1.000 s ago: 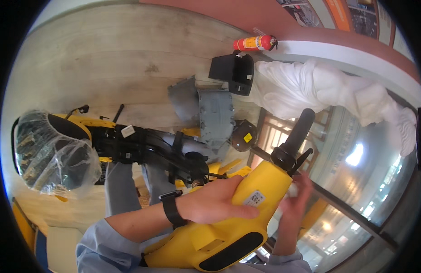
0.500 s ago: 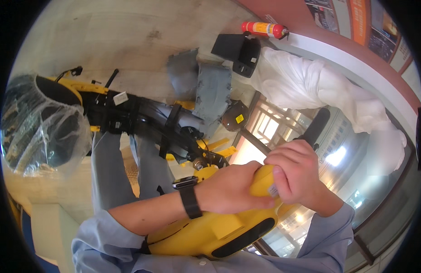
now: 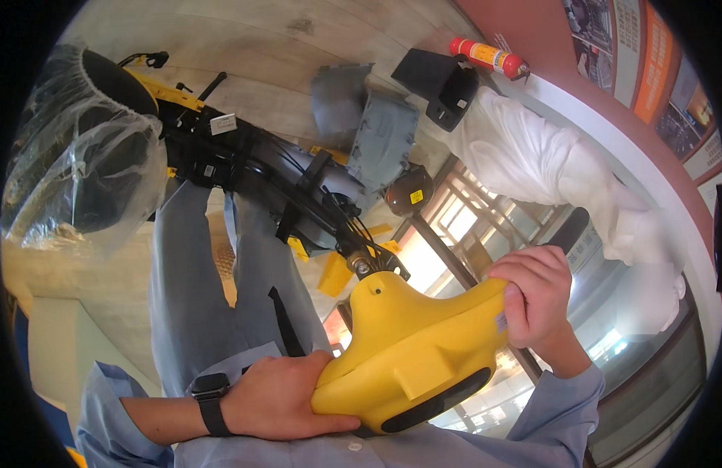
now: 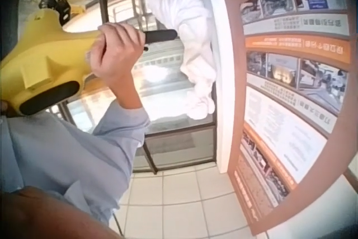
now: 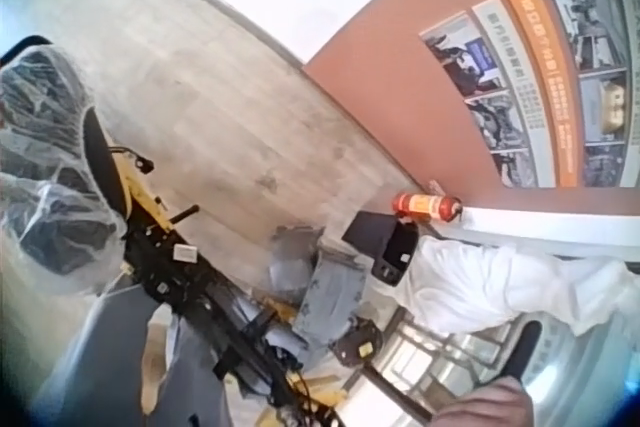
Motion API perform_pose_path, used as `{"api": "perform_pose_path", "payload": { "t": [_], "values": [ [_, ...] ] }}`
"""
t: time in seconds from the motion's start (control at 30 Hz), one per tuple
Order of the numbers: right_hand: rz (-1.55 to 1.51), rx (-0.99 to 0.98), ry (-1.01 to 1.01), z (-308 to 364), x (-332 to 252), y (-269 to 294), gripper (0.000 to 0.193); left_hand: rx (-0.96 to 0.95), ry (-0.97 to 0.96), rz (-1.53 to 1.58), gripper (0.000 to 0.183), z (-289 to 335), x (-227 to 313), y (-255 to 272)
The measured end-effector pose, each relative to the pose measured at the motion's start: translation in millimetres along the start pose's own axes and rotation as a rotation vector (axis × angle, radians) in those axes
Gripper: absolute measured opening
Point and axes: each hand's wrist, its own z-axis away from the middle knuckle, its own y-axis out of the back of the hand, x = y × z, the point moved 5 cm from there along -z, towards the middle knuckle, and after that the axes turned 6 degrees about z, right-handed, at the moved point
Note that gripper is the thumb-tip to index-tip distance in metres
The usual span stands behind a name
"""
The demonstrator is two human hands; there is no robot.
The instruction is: Assembling and installing yellow plastic fairing components onto a motorcycle using a power drill.
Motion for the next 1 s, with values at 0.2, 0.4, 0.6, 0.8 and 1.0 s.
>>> {"api": "perform_pose_path", "payload": {
  "t": [0.2, 0.4, 0.6, 0.8, 1.0],
  "values": [
    [0.155, -0.155, 0.036, -3.4, -13.3, 0.0, 0.025, 0.048, 0.047, 0.008, 0.074, 4.2, -2.3, -1.5],
    [0.068, -0.177, 0.094, -4.6, -37.9, -5.0, 0.025, 0.113, 0.030, -0.019, 0.076, 7.3, 3.2, -7.3],
    [0.005, -0.281, -0.021, -9.3, -36.6, -18.6, 0.014, 0.161, 0.049, -0.071, 0.072, 7.6, 4.1, -6.4],
    [0.069, -0.304, 0.033, -15.9, -38.7, -16.7, 0.007, 0.250, -0.020, -0.080, 0.067, 9.6, 9.2, -5.4],
    [0.094, -0.336, 0.060, -14.9, -39.3, -19.9, 0.019, 0.262, -0.035, -0.115, 0.067, 10.2, 10.1, -2.6]
  ]
}}
